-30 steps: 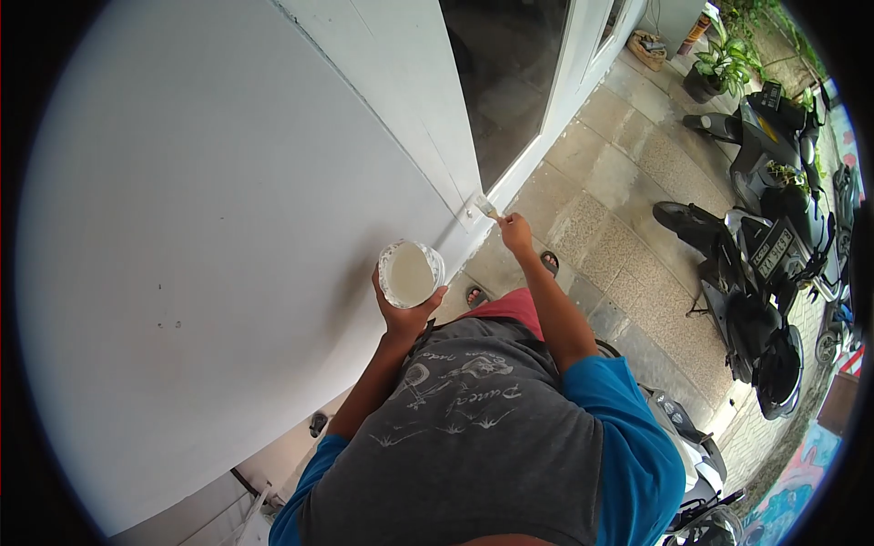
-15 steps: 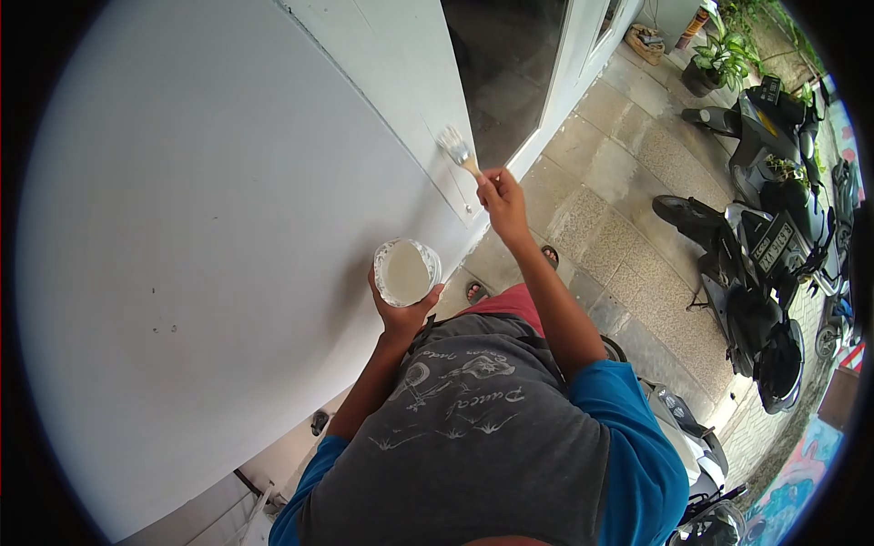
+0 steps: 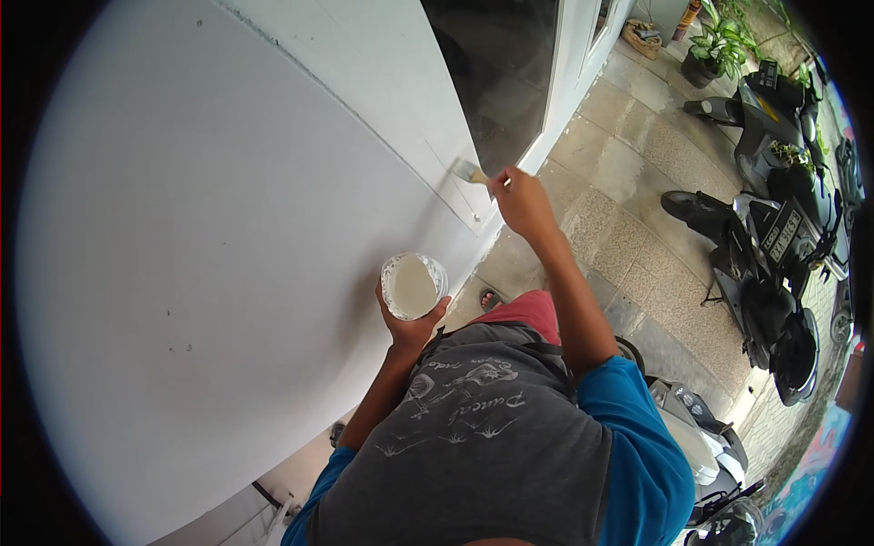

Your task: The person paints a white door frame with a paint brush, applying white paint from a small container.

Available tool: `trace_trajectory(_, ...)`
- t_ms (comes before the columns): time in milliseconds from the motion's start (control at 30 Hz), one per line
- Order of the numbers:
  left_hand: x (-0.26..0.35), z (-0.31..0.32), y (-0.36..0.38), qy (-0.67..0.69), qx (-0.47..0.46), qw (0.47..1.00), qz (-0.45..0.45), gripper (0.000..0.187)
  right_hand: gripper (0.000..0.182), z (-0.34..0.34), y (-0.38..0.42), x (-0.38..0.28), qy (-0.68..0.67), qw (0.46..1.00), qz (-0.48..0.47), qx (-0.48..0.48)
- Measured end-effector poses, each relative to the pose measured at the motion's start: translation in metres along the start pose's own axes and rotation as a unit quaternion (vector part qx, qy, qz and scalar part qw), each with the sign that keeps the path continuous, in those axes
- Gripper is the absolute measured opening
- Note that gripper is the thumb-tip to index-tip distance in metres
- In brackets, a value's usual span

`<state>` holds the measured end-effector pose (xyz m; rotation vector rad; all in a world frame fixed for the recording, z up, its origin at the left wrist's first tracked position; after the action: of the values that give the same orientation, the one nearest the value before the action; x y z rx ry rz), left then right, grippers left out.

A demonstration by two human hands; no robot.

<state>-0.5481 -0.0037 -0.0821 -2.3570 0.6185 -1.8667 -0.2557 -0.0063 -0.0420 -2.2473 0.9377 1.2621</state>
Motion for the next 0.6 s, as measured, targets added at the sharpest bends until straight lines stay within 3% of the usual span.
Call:
trace_trajectory(100,0.006,0.003,-0.002,0.014,0.011,1.000,0.006,0.096,0.024,-0.052,0.012,-0.071,-0.050,0.997,-0.051,0.023)
trace_trajectory(167,-0.003,0.003,0.000,0.016,0.010,1.000,-0.010,0.096,0.023,-0.066,0.018,-0.095,-0.275,0.957,-0.082,0.035)
trace_trajectory(267,-0.008,0.002,0.000,0.009,0.009,1.000,-0.010,0.097,0.021,-0.039,0.011,-0.081,-0.389,0.915,-0.110,0.001)
trace_trajectory(333,-0.007,0.003,0.000,0.001,0.004,1.000,0.003,0.097,0.020,0.011,0.003,-0.034,-0.395,0.914,-0.090,-0.002)
trace_trajectory(400,-0.002,0.004,-0.002,0.024,0.034,0.999,0.036,0.080,0.020,0.063,0.005,0.024,-0.411,0.911,-0.042,-0.013)
trace_trajectory(533,0.005,0.007,-0.004,0.029,0.045,0.998,0.042,0.080,0.020,0.112,0.027,0.125,-0.393,0.918,0.043,-0.021)
trace_trajectory(600,0.001,0.007,-0.003,0.031,0.011,0.999,-0.012,0.094,0.024,0.114,0.032,0.161,-0.203,0.973,0.107,-0.003)
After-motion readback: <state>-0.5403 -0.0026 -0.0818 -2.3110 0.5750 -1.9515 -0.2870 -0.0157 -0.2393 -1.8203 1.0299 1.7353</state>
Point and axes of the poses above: each hand's wrist, its own y-axis away from the middle knuckle, its own z-axis out of the palm, x = y × z, the point moved 3 cm from there along -y, towards the middle knuckle, and after that the axes turned 10 degrees about x, right-handed, at the moved point
